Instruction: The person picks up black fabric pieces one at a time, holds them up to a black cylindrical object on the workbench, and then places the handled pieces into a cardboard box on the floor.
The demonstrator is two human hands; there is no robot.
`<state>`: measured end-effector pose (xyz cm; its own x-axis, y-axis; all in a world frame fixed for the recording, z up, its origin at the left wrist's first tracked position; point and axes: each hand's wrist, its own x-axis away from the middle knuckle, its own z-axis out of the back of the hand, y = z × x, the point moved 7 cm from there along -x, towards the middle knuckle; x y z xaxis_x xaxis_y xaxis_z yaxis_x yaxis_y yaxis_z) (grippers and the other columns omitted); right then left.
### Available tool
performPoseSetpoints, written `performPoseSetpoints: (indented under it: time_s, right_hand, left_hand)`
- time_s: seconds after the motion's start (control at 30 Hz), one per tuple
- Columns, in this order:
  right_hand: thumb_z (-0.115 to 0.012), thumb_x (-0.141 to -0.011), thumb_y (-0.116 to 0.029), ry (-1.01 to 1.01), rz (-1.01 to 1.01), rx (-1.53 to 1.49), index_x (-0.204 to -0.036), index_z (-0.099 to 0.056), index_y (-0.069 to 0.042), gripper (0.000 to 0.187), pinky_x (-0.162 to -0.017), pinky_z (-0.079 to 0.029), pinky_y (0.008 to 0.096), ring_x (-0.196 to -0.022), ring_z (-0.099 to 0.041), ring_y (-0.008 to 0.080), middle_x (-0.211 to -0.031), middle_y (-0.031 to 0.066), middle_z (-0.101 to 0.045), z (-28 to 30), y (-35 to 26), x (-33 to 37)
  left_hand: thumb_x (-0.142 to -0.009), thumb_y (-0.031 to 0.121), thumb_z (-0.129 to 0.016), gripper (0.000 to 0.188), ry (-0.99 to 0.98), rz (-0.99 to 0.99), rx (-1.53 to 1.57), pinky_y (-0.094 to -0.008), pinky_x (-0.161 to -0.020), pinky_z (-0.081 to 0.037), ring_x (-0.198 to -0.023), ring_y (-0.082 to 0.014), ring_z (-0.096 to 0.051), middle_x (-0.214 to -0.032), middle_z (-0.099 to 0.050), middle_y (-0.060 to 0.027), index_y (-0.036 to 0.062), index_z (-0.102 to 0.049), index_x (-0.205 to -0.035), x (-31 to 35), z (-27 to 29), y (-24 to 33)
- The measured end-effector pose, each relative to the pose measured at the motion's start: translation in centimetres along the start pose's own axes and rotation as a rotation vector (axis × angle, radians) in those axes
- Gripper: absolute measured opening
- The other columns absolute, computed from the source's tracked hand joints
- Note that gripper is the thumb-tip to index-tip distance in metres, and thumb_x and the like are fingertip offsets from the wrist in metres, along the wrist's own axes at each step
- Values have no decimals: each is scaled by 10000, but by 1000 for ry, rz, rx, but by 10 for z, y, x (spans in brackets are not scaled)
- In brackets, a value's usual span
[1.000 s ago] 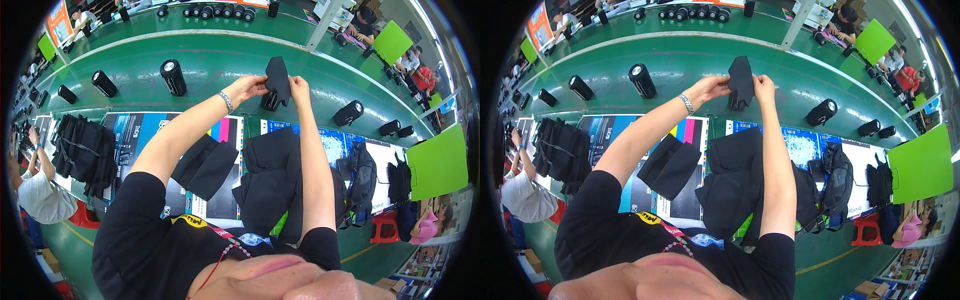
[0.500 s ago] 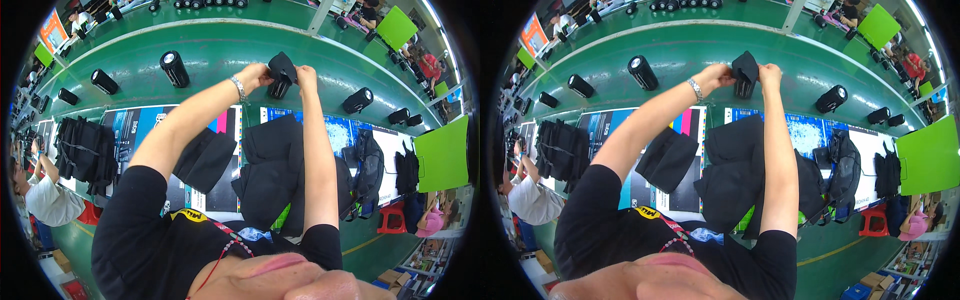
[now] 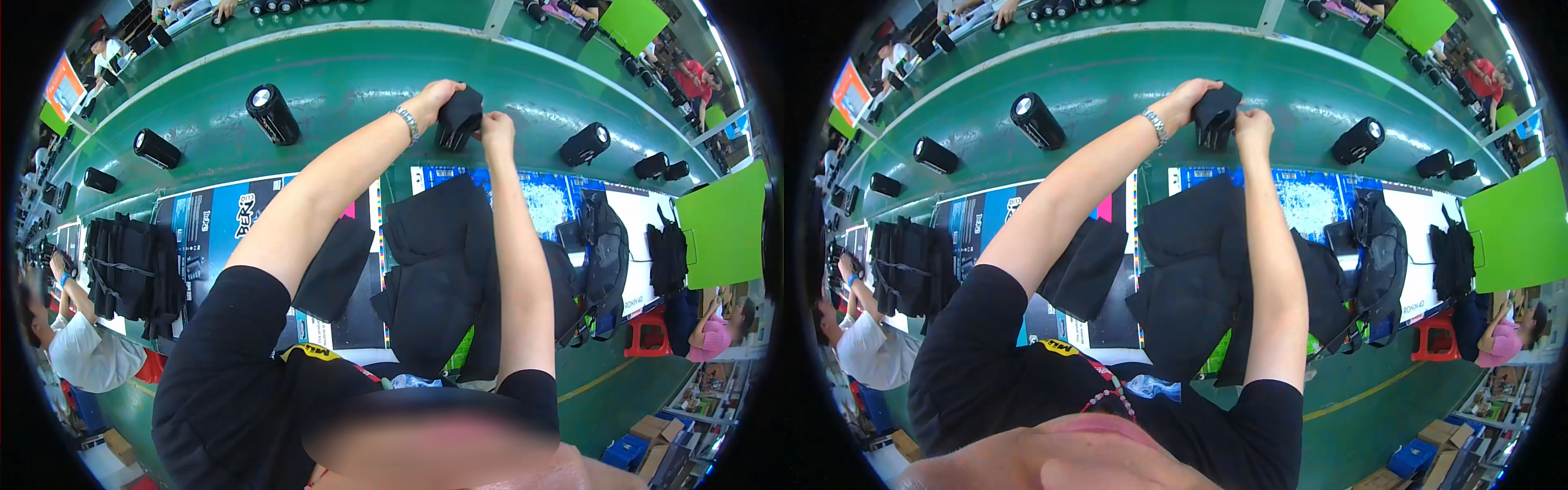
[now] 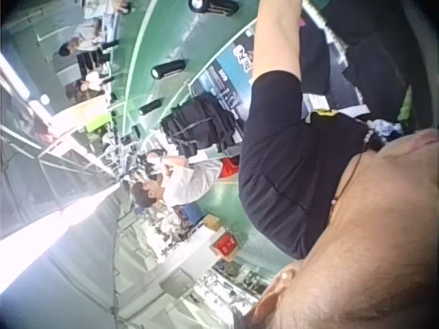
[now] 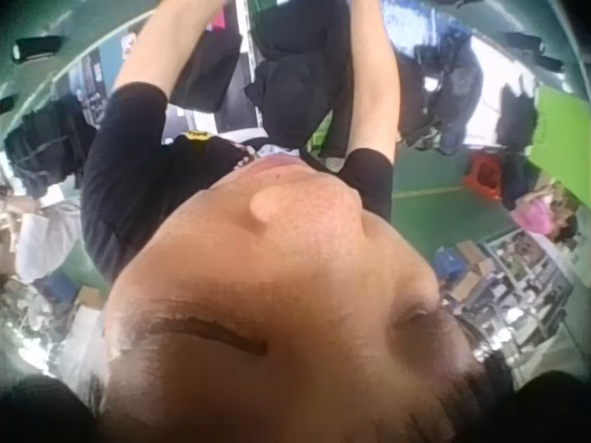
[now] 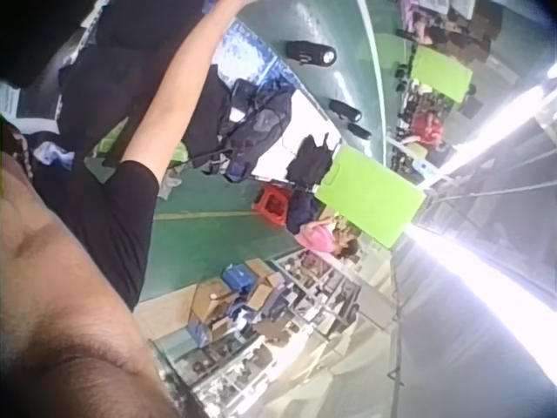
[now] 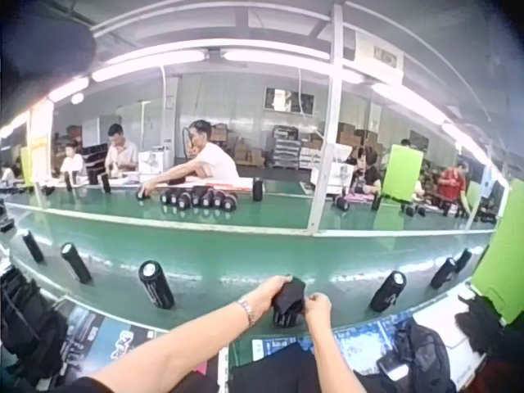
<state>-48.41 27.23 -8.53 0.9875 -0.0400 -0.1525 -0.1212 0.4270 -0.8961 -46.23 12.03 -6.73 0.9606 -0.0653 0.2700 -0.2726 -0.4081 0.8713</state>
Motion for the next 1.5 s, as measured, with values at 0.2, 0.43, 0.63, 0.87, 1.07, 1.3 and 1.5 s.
performPoseSetpoints:
  time_s: [0.2,0.43,0.63,0.87,1.07,1.3,1.5]
  right_hand:
    - [-606,-836,-190,-27,-93,-251,-672,-600,41,283,-576,-507,342,-579,-631,184,-651,138,-634,12,-11,24]
    - [-607,-826,-204,120,22,217,-730,-630,41,264,-744,-472,428,-772,-635,368,-753,231,-642,25,-3,34]
    - [-618,-814,-196,120,173,308,-750,-641,33,239,-743,-471,443,-796,-621,398,-783,231,-640,17,3,23]
    - [-610,-784,-157,198,166,331,-741,-643,27,192,-741,-475,448,-809,-617,405,-785,243,-634,34,22,21]
    - [-582,-832,-178,116,25,159,-803,-627,25,211,-732,-467,407,-777,-625,331,-784,200,-643,32,31,26]
    - [-317,-981,-411,-129,-170,-906,-1087,-554,-46,448,-537,-509,287,-672,-640,194,-845,76,-652,-28,-20,84]
    - [-181,-936,-508,-478,-258,-776,-987,-598,-1,659,-425,-512,335,-488,-612,258,-668,145,-628,-25,-68,113]
  left_hand:
    - [-912,205,-488,216,98,-38,46,-319,-745,-535,-790,-175,-651,-914,-665,-83,34,-617,-942,-10,13,-28]
    - [-820,187,-589,215,123,-189,-94,-342,-658,-493,-737,-193,-616,-813,-655,-72,-16,-658,-821,-31,24,-52]
    - [-821,204,-600,252,249,-855,-745,-434,-698,-482,-785,-389,-622,-815,-645,-237,-44,-640,-829,-47,36,-36]
    - [-855,275,-590,316,464,-760,-812,-426,-785,-467,-852,-386,-610,-819,-641,-237,-29,-665,-893,-11,14,-31]
    - [-972,553,-212,735,-72,-454,69,-269,-806,-475,-866,-170,-619,-934,-672,-123,-27,-663,-965,39,-42,-1]
    - [-898,681,-89,913,-127,-329,319,-333,-738,-544,-746,-238,-661,-799,-667,-178,-49,-635,-838,90,-33,33]
    - [-844,759,-155,959,-106,-263,416,-360,-775,-541,-809,-259,-656,-851,-665,-189,-74,-626,-923,114,-25,43]
